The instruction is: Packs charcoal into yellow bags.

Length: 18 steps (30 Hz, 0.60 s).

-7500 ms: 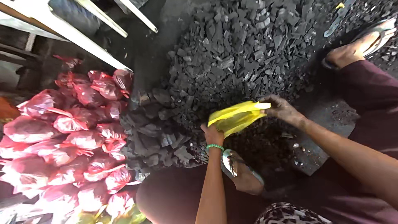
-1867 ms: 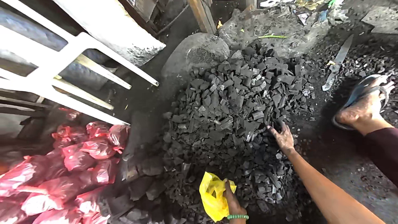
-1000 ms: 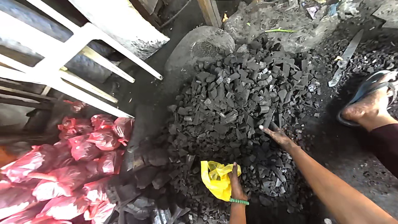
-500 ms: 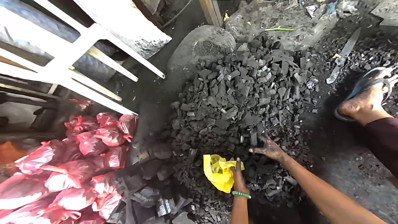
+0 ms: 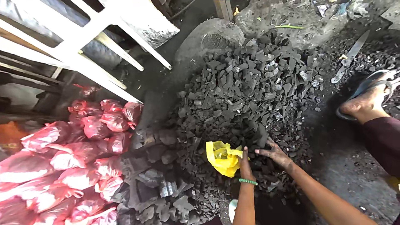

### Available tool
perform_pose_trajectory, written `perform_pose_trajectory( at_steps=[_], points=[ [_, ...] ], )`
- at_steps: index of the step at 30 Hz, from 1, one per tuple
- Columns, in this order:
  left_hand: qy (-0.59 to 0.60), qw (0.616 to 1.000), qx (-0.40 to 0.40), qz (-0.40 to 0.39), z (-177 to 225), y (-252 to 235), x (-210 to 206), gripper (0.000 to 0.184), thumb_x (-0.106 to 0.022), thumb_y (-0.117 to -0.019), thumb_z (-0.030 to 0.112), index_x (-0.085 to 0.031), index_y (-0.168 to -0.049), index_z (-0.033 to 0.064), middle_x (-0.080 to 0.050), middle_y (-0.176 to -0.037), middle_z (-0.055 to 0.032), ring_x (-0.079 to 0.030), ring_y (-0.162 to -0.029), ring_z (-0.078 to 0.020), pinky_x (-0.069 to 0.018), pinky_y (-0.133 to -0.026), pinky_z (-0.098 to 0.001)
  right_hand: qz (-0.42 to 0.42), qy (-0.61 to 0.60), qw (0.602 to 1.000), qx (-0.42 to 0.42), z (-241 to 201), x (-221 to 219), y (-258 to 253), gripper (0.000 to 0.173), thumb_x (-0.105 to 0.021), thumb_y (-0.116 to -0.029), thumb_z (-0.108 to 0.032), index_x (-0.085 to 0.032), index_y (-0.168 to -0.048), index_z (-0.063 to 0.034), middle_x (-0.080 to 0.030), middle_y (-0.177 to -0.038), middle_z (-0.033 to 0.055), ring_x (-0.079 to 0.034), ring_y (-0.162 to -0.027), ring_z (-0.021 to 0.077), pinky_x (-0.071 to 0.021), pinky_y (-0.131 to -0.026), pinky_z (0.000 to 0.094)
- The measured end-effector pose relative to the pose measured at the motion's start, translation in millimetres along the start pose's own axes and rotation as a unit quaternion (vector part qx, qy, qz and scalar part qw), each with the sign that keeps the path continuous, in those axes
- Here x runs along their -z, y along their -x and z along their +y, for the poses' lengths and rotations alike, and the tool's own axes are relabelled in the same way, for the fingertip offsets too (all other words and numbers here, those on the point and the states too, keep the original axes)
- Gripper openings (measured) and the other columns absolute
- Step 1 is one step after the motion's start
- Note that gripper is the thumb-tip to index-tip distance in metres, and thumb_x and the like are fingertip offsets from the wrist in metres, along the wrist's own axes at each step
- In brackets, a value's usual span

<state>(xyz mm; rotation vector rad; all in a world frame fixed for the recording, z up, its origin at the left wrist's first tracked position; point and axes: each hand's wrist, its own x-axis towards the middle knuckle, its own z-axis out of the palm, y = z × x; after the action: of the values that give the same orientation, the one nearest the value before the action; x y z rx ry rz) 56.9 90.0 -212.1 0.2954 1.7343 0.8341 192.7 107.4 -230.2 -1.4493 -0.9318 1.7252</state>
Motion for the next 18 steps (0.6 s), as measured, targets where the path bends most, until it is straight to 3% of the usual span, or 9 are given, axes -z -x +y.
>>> perform_pose_trajectory(
  at_steps=[2,5,7,9,11,12,14,16,18],
  points=[
    [-0.024,0.999,-0.028,-0.017,2,5,-3,0.07,-0.053,-0.1064,0.037,-0.022,-0.161,0.0068,-0.03,-0.162,-0.0223,-0.033,-0.147,-0.0353,-0.0316,-0.115,-0.0565,0.014,-0.033,0.999,-0.015,-1,3,2,0.047,-0.075,-0.089,-0.011,-0.061,-0.133,-0.0033,-0.044,-0.152,0.0211,-0.049,-0.135,0.0294,-0.0436,-0.11,0.0455],
    [-0.087,0.992,-0.091,-0.033,8,14,-10,0.067,-0.055,-0.1056,0.038,-0.03,-0.158,0.0045,-0.039,-0.157,-0.0235,-0.038,-0.144,-0.0355,-0.031,-0.116,-0.0558,0.022,-0.07,0.997,-0.016,-1,0,0,0.045,-0.067,-0.0962,-0.014,-0.057,-0.138,-0.0012,-0.052,-0.145,0.0183,-0.055,-0.126,0.0254,-0.0456,-0.106,0.0435],
    [-0.158,0.977,-0.137,-0.035,14,22,-14,0.067,-0.059,-0.1035,0.038,-0.035,-0.155,0.0014,-0.043,-0.154,-0.0256,-0.037,-0.144,-0.0395,-0.0217,-0.12,-0.06,0.033,-0.128,0.991,-0.02,5,-5,-2,0.041,-0.058,-0.1007,-0.022,-0.056,-0.137,-0.0029,-0.064,-0.126,0.0104,-0.062,-0.107,0.015,-0.0522,-0.094,0.0349],
    [-0.219,0.96,-0.166,-0.055,26,34,-15,0.069,-0.062,-0.102,0.037,-0.037,-0.153,-0.0009,-0.044,-0.152,-0.0287,-0.036,-0.144,-0.0437,-0.0175,-0.12,-0.0611,0.039,-0.225,0.973,-0.029,12,-7,-4,0.039,-0.048,-0.1049,-0.029,-0.056,-0.134,-0.0056,-0.068,-0.105,0.0043,-0.065,-0.088,0.0089,-0.0566,-0.08,0.0292],
    [-0.217,0.953,-0.175,-0.119,38,50,-12,0.063,-0.062,-0.1018,0.036,-0.04,-0.153,0.0053,-0.051,-0.147,-0.0229,-0.047,-0.136,-0.035,-0.0347,-0.113,-0.0553,0.075,-0.329,0.94,-0.042,10,-12,0,0.038,-0.037,-0.1076,-0.036,-0.064,-0.116,-0.0115,-0.067,-0.077,-0.0012,-0.063,-0.062,0.0052,-0.0558,-0.058,0.0237],
    [-0.193,0.952,-0.164,-0.17,45,57,-8,0.062,-0.061,-0.1025,0.035,-0.038,-0.154,0.0077,-0.051,-0.147,-0.0197,-0.05,-0.134,-0.0293,-0.0405,-0.11,-0.0501,0.089,-0.368,0.925,-0.04,7,-13,3,0.043,-0.032,-0.1096,-0.039,-0.067,-0.11,-0.0134,-0.066,-0.069,-0.0027,-0.061,-0.056,0.0041,-0.0539,-0.052,0.022],
    [-0.141,0.95,-0.119,-0.252,58,71,4,0.062,-0.054,-0.1044,0.032,-0.033,-0.157,0.0088,-0.046,-0.152,-0.0167,-0.048,-0.136,-0.0235,-0.0403,-0.112,-0.0449,0.112,-0.42,0.9,-0.032,5,-12,7,0.048,-0.027,-0.1114,-0.04,-0.066,-0.099,-0.0165,-0.063,-0.063,-0.0044,-0.059,-0.051,0.003,-0.0519,-0.047,0.0203],
    [-0.089,0.961,-0.07,-0.251,62,78,20,0.055,-0.045,-0.1064,0.033,-0.037,-0.155,0.0078,-0.049,-0.148,-0.0154,-0.051,-0.13,-0.0227,-0.0449,-0.106,-0.0443,0.111,-0.459,0.881,-0.026,12,-8,7,0.049,-0.027,-0.1112,-0.042,-0.065,-0.092,-0.0178,-0.062,-0.061,-0.0041,-0.058,-0.048,0.0037,-0.0507,-0.045,0.0208],
    [-0.037,0.983,-0.011,-0.179,62,78,36,0.052,-0.035,-0.1085,0.042,-0.045,-0.147,0.008,-0.056,-0.137,-0.0143,-0.056,-0.119,-0.0238,-0.0499,-0.095,-0.045,0.099,-0.482,0.871,-0.008,22,-4,5,0.048,-0.028,-0.1104,-0.043,-0.066,-0.096,-0.0175,-0.065,-0.064,-0.0025,-0.059,-0.049,0.0049,-0.0516,-0.045,0.0218]
  ],
)
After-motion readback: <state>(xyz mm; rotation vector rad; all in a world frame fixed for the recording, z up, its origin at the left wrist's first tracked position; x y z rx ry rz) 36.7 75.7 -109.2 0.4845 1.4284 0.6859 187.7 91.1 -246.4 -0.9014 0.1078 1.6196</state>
